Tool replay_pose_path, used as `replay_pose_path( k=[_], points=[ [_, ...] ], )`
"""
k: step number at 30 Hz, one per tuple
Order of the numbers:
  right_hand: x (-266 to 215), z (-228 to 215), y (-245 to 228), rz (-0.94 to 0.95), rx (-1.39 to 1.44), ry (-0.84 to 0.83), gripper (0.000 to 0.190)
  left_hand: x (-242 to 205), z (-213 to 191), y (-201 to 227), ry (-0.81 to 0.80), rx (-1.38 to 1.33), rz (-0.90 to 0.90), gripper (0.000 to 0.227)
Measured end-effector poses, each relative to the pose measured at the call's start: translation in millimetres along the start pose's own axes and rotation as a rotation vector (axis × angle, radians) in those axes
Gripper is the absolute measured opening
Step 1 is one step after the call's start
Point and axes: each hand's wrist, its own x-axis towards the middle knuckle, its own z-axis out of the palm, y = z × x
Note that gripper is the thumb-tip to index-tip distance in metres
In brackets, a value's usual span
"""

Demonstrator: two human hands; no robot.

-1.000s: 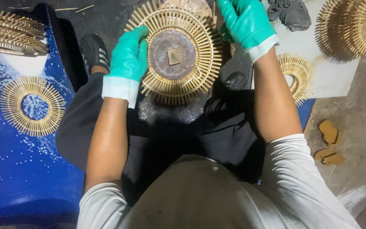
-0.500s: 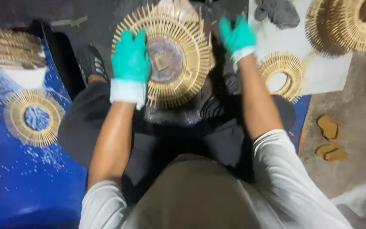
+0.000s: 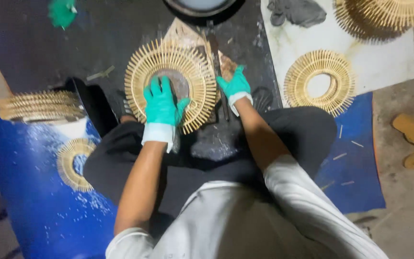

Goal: Trimming and cleaning the edges of wooden circular furniture components using a sharp tool.

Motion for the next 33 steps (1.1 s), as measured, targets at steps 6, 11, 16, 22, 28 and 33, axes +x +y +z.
replay_pose_path(
  k=[6, 11, 16, 22, 28, 33],
  points=[
    [-23, -107, -125, -0.125, -0.015, 0.056, 0.057, 9, -21, -44, -0.087, -0.028, -0.212, 0.08],
    [-40, -99, -144, -0.048, 0.032, -0.543, 0.053, 8, 8, -111, 0.115, -0.235, -0.386, 0.097],
    [-36, -95, -156, -0.181, -0.092, -0.459, 0.052, -10, -1, -106, -0.065, -0.292, -0.52, 0.114],
    [-14, -97, -162, -0.261, -0.232, -0.492, 0.055, -22, 7, -114, -0.063, -0.38, -0.546, 0.118],
    [-34, -119, -169, -0.436, -0.225, -0.302, 0.057, -36, 47, -146, 0.186, -0.497, -0.493, 0.088],
    [-149, -157, -295, -0.493, -0.283, -0.403, 0.051, -34, 79, -177, 0.203, -0.712, -0.634, 0.066]
  ],
)
